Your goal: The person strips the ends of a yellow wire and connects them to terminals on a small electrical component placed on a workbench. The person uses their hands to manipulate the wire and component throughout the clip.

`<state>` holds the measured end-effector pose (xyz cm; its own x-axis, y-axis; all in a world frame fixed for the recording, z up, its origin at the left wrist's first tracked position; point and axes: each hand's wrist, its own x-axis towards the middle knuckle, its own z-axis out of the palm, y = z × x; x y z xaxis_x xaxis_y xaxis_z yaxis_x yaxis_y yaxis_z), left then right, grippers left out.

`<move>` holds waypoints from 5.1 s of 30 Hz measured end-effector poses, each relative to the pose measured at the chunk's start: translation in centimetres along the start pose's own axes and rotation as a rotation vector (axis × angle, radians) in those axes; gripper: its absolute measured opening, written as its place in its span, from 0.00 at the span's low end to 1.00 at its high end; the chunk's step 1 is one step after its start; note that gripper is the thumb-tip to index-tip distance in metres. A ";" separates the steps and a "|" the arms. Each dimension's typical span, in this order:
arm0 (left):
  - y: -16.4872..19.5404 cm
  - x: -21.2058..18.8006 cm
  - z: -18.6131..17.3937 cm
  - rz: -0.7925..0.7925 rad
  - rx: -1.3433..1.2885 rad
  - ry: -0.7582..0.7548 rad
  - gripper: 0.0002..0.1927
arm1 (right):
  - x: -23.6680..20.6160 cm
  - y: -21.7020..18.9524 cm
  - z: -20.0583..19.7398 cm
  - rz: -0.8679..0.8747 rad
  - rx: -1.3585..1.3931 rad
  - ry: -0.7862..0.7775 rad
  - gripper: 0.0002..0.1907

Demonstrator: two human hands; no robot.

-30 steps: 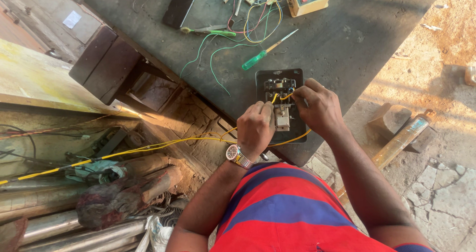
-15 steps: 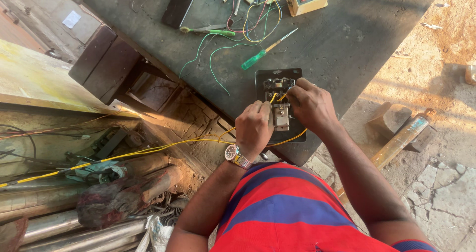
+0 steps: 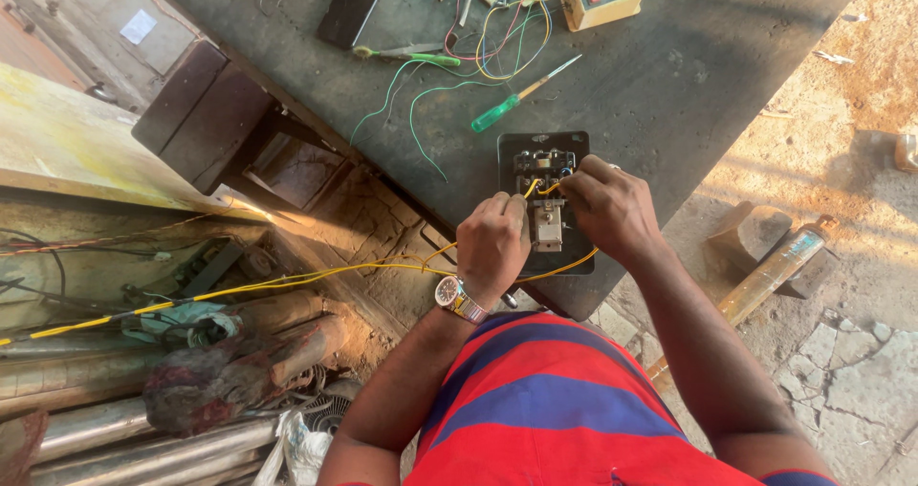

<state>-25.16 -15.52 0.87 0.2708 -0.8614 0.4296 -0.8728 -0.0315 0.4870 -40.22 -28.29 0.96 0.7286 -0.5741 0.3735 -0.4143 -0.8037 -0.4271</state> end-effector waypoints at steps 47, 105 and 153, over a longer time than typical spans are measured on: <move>0.2 0.0 -0.1 -0.016 -0.017 -0.029 0.09 | -0.1 0.2 -0.1 0.033 -0.037 0.026 0.03; 1.0 1.0 0.5 0.024 -0.043 -0.051 0.07 | -1.0 1.2 -0.8 -0.004 -0.080 0.075 0.04; 2.0 1.3 2.0 0.047 -0.033 -0.018 0.06 | -3.6 1.3 -3.5 0.092 -0.031 0.117 0.03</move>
<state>-27.39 -17.70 0.84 0.2222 -0.8707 0.4387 -0.8706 0.0254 0.4913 -45.28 -27.81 1.95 0.6190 -0.6583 0.4284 -0.4946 -0.7504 -0.4385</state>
